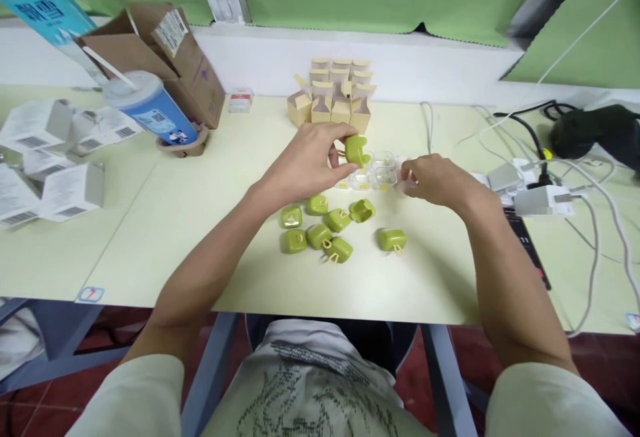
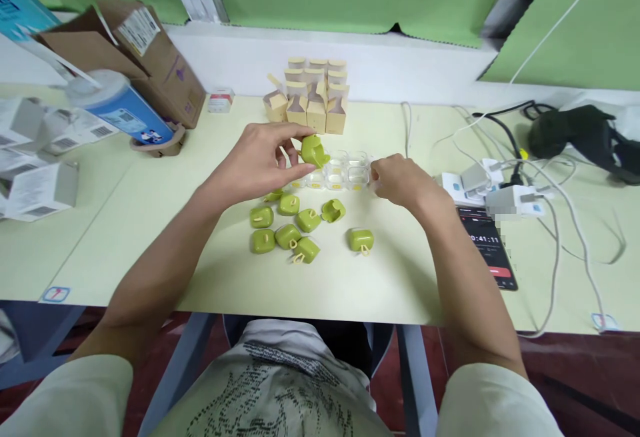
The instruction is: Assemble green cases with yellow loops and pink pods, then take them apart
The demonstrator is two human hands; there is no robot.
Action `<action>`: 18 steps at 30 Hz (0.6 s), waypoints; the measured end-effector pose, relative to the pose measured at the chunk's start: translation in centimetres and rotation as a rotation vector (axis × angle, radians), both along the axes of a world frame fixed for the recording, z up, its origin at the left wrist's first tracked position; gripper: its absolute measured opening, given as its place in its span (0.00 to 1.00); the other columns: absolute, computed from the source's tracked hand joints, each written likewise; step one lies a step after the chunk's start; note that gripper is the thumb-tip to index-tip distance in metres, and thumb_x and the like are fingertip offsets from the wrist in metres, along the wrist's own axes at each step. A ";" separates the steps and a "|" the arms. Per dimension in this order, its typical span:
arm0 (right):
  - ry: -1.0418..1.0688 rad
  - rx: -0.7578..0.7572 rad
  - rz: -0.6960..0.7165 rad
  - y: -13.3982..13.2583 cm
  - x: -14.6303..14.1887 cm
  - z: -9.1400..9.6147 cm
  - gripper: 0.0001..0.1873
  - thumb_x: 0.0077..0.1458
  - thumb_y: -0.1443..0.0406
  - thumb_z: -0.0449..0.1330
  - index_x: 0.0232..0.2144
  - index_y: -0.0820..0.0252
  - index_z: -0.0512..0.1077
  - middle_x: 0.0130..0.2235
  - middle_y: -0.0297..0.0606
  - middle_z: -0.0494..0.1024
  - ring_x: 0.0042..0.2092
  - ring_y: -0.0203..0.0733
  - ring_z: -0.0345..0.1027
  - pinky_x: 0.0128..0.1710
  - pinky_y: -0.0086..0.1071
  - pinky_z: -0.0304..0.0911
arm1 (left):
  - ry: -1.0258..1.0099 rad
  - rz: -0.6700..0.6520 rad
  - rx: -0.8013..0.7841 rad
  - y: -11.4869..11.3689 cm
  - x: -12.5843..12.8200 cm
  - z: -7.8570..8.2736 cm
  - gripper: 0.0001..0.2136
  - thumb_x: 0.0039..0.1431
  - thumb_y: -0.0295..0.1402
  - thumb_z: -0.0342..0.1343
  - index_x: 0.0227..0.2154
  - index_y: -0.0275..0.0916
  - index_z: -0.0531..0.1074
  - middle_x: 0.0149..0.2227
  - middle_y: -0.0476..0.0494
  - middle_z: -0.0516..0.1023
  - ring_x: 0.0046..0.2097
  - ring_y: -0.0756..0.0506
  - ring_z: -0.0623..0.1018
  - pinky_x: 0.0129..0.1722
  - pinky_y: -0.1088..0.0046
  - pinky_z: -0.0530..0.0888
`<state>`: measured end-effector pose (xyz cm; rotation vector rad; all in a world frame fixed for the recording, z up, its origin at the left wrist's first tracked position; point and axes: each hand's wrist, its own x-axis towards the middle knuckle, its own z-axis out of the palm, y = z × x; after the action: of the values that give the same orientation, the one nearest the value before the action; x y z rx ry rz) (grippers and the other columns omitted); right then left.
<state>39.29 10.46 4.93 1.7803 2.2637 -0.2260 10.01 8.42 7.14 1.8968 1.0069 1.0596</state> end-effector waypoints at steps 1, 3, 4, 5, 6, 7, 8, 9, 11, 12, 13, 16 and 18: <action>-0.019 0.026 0.003 -0.1 -0.2 -0.1 0.10 0.62 0.67 0.66 0.46 0.58 0.82 0.46 0.47 0.86 0.40 0.49 0.78 0.36 0.38 0.66 | -0.013 -0.001 -0.012 0.0 0.0 -0.1 0.12 0.53 0.27 0.76 0.40 0.42 0.84 0.34 0.48 0.82 0.46 0.36 0.84 0.64 0.51 0.76; -0.027 0.033 -0.002 -0.1 -0.3 -0.2 0.09 0.62 0.67 0.65 0.44 0.58 0.82 0.45 0.48 0.85 0.39 0.49 0.77 0.34 0.38 0.65 | -0.027 -0.008 -0.019 0.1 0.1 -0.3 0.12 0.53 0.27 0.76 0.40 0.42 0.84 0.32 0.49 0.80 0.48 0.34 0.84 0.64 0.51 0.75; -0.016 0.019 -0.005 -0.1 -0.4 -0.2 0.08 0.62 0.67 0.65 0.43 0.57 0.81 0.45 0.48 0.85 0.39 0.49 0.77 0.34 0.38 0.65 | -0.025 -0.012 -0.011 0.2 0.1 -0.4 0.12 0.53 0.28 0.76 0.40 0.42 0.84 0.32 0.49 0.80 0.48 0.34 0.84 0.64 0.51 0.75; -0.002 0.005 -0.007 0.0 -0.4 -0.3 0.07 0.62 0.66 0.65 0.43 0.57 0.81 0.44 0.48 0.85 0.39 0.49 0.77 0.34 0.38 0.65 | -0.015 -0.018 0.003 0.2 0.1 -0.5 0.12 0.53 0.29 0.77 0.40 0.42 0.84 0.33 0.49 0.80 0.48 0.34 0.84 0.64 0.51 0.75; 0.008 -0.002 -0.008 0.0 -0.4 -0.4 0.07 0.63 0.65 0.65 0.43 0.57 0.81 0.44 0.48 0.84 0.39 0.50 0.77 0.34 0.38 0.65 | 0.002 -0.024 0.019 0.3 0.0 -0.5 0.13 0.53 0.31 0.77 0.40 0.42 0.84 0.34 0.49 0.81 0.47 0.35 0.84 0.64 0.52 0.75; 0.014 -0.001 -0.008 0.0 -0.4 -0.5 0.07 0.63 0.65 0.64 0.43 0.57 0.80 0.45 0.49 0.84 0.39 0.50 0.77 0.35 0.38 0.65 | 0.025 -0.030 0.034 0.3 0.0 -0.6 0.13 0.53 0.33 0.78 0.41 0.42 0.84 0.36 0.49 0.82 0.46 0.36 0.84 0.63 0.53 0.76; 0.012 0.008 -0.008 0.1 -0.4 -0.6 0.08 0.64 0.64 0.64 0.45 0.57 0.80 0.45 0.49 0.85 0.39 0.51 0.77 0.35 0.39 0.65 | 0.049 -0.034 0.045 0.3 -0.1 -0.6 0.14 0.54 0.35 0.78 0.41 0.42 0.84 0.37 0.48 0.83 0.45 0.37 0.84 0.62 0.53 0.76; 0.008 0.017 -0.007 0.1 -0.4 -0.7 0.10 0.64 0.64 0.63 0.47 0.57 0.80 0.46 0.50 0.85 0.40 0.52 0.77 0.35 0.39 0.65 | 0.068 -0.036 0.050 0.3 -0.1 -0.6 0.14 0.54 0.37 0.78 0.42 0.42 0.84 0.39 0.48 0.84 0.45 0.37 0.84 0.62 0.54 0.77; 0.007 0.034 -0.001 0.2 -0.4 -1.1 0.13 0.65 0.64 0.63 0.50 0.58 0.78 0.47 0.52 0.85 0.41 0.54 0.78 0.36 0.41 0.66 | 0.080 -0.037 0.043 0.3 -0.2 -0.6 0.14 0.56 0.40 0.77 0.41 0.42 0.83 0.39 0.47 0.84 0.45 0.37 0.85 0.61 0.54 0.77; 0.010 0.040 0.001 0.2 -0.4 -1.3 0.13 0.65 0.64 0.63 0.51 0.58 0.78 0.47 0.53 0.85 0.41 0.55 0.78 0.37 0.41 0.66 | 0.076 -0.039 0.036 0.3 -0.2 -0.6 0.14 0.57 0.41 0.77 0.41 0.42 0.83 0.39 0.47 0.83 0.46 0.37 0.85 0.61 0.54 0.76; 0.013 0.042 0.003 0.3 -0.3 -1.6 0.14 0.65 0.65 0.63 0.52 0.58 0.77 0.48 0.53 0.85 0.42 0.57 0.78 0.37 0.42 0.67 | 0.070 -0.042 0.032 0.3 -0.2 -0.6 0.14 0.57 0.42 0.77 0.41 0.42 0.83 0.39 0.47 0.83 0.46 0.36 0.85 0.61 0.54 0.76; 0.027 0.047 0.005 0.4 0.2 -2.1 0.13 0.65 0.64 0.63 0.51 0.58 0.77 0.47 0.54 0.84 0.42 0.59 0.79 0.37 0.43 0.67 | 0.108 -0.046 0.057 0.5 -0.1 -0.7 0.13 0.58 0.40 0.75 0.41 0.43 0.82 0.41 0.45 0.84 0.45 0.37 0.84 0.58 0.55 0.77; 0.085 0.084 0.040 0.3 0.5 -1.9 0.11 0.64 0.64 0.65 0.49 0.58 0.77 0.43 0.55 0.84 0.39 0.60 0.77 0.36 0.44 0.66 | 0.206 -0.018 0.084 0.5 -0.1 -0.5 0.13 0.56 0.36 0.75 0.42 0.43 0.82 0.42 0.45 0.83 0.41 0.38 0.82 0.56 0.54 0.77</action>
<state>39.83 10.72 3.04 1.7969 2.3991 -0.2051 9.88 8.95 6.68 2.1124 1.0716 0.9226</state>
